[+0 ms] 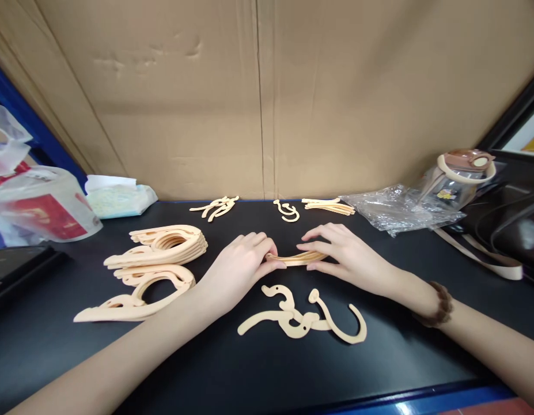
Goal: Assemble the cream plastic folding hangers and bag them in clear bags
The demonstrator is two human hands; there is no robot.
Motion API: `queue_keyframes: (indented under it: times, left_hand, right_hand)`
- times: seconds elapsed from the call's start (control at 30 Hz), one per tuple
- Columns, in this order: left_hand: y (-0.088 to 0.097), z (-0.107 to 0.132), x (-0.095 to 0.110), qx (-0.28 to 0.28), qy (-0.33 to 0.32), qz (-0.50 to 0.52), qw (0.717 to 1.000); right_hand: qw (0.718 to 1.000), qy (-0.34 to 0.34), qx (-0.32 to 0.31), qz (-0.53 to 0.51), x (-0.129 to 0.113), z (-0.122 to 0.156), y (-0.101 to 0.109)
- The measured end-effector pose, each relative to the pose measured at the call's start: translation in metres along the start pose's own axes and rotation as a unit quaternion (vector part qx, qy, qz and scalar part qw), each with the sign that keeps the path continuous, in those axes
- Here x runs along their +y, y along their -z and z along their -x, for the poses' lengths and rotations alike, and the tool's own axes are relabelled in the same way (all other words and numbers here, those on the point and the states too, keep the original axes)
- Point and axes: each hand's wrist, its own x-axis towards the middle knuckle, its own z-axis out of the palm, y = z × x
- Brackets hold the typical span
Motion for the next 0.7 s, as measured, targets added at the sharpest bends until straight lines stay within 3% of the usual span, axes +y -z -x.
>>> queue_keyframes:
  times: [0.13, 0.37, 0.7]
  left_hand:
    - [-0.001, 0.001, 0.002, 0.005, -0.006, 0.050, 0.999]
    - [-0.003, 0.001, -0.007, -0.010, 0.035, 0.150, 0.988]
    - [-0.005, 0.003, -0.012, 0.014, 0.071, 0.115, 0.991]
  right_hand:
    - [0.998, 0.040, -0.004, 0.047, -0.016, -0.005, -0.003]
    - [0.998, 0.006, -0.002, 0.056, -0.012, -0.003, -0.001]
    - [0.975, -0.033, 0.212, 0.062, -0.001, 0.009, 0.017]
